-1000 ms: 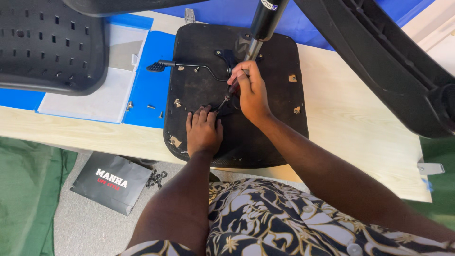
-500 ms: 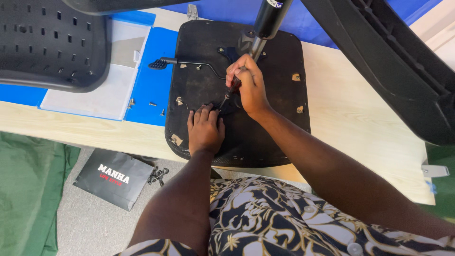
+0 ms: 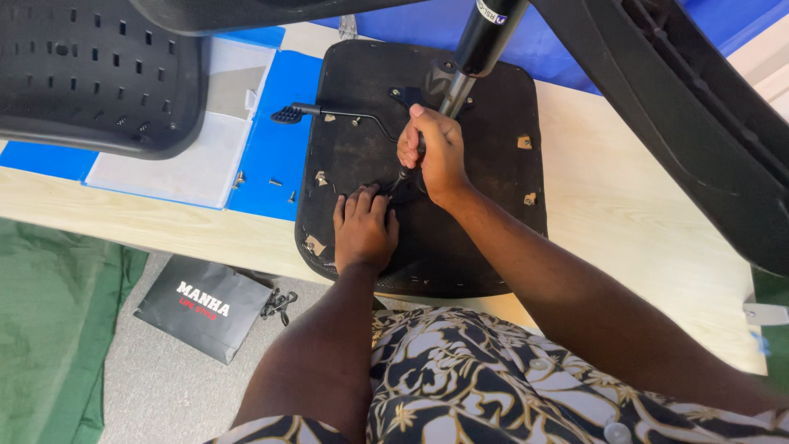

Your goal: The person uses a screwdriver to tighten screws on the underside of an office chair base, securing the central gas lift mechanism. The person works methodically on multiple screws around the base.

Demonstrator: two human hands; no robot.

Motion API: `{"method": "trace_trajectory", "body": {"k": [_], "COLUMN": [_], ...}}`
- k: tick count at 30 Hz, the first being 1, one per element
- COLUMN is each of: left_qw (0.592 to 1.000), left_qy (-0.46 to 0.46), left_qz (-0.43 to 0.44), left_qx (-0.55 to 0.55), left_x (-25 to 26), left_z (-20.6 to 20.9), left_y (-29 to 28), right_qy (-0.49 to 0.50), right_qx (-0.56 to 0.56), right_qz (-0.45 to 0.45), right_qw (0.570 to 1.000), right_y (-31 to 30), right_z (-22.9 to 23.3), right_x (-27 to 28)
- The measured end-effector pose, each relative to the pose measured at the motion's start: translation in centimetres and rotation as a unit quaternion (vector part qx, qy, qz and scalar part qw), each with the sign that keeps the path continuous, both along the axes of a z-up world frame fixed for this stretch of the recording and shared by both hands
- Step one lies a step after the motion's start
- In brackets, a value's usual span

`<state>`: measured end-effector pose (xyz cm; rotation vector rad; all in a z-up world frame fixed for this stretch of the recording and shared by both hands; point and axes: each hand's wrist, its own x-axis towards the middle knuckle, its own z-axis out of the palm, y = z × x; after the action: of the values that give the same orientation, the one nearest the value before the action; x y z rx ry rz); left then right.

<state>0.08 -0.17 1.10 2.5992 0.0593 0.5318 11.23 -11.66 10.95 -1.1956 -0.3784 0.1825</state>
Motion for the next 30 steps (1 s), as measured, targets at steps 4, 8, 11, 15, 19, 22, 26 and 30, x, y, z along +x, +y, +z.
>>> {"method": "trace_trajectory", "body": {"k": [4, 8, 11, 15, 19, 22, 26, 30], "left_qw": [1.000, 1.000, 1.000, 1.000, 0.999, 0.999, 0.996, 0.993], "left_qy": [0.004, 0.005, 0.006, 0.009, 0.030, 0.036, 0.071, 0.097], "left_qz": [-0.001, 0.001, -0.001, 0.002, 0.009, 0.032, 0.043, 0.038], "left_qx": [0.007, 0.009, 0.002, 0.002, -0.008, 0.013, 0.036, 0.048], "left_x": [0.0, 0.0, 0.0, 0.1, 0.2, 0.4, 0.6, 0.7], "left_z": [0.3, 0.4, 0.3, 0.1, -0.4, -0.6, -0.5, -0.5], "left_y": [0.1, 0.0, -0.3, 0.0, 0.0, 0.1, 0.0, 0.1], "right_qy": [-0.063, -0.168, -0.207, -0.200, -0.241, -0.242, -0.227, -0.203], "right_qx": [-0.073, -0.115, -0.166, -0.212, -0.172, -0.178, -0.135, -0.153], "right_qz": [0.052, 0.074, 0.010, -0.113, -0.180, -0.192, -0.150, -0.132], "right_qw": [0.994, 0.976, 0.964, 0.950, 0.938, 0.934, 0.953, 0.958], "right_y": [0.5, 1.0, 1.0, 1.4, 0.8, 0.5, 0.0, 0.2], "right_z": [0.8, 1.8, 2.5, 2.4, 1.7, 1.3, 1.1, 0.8], "right_x": [-0.5, -1.3, -1.6, -2.4, -3.2, -3.2, -3.5, -3.7]}}
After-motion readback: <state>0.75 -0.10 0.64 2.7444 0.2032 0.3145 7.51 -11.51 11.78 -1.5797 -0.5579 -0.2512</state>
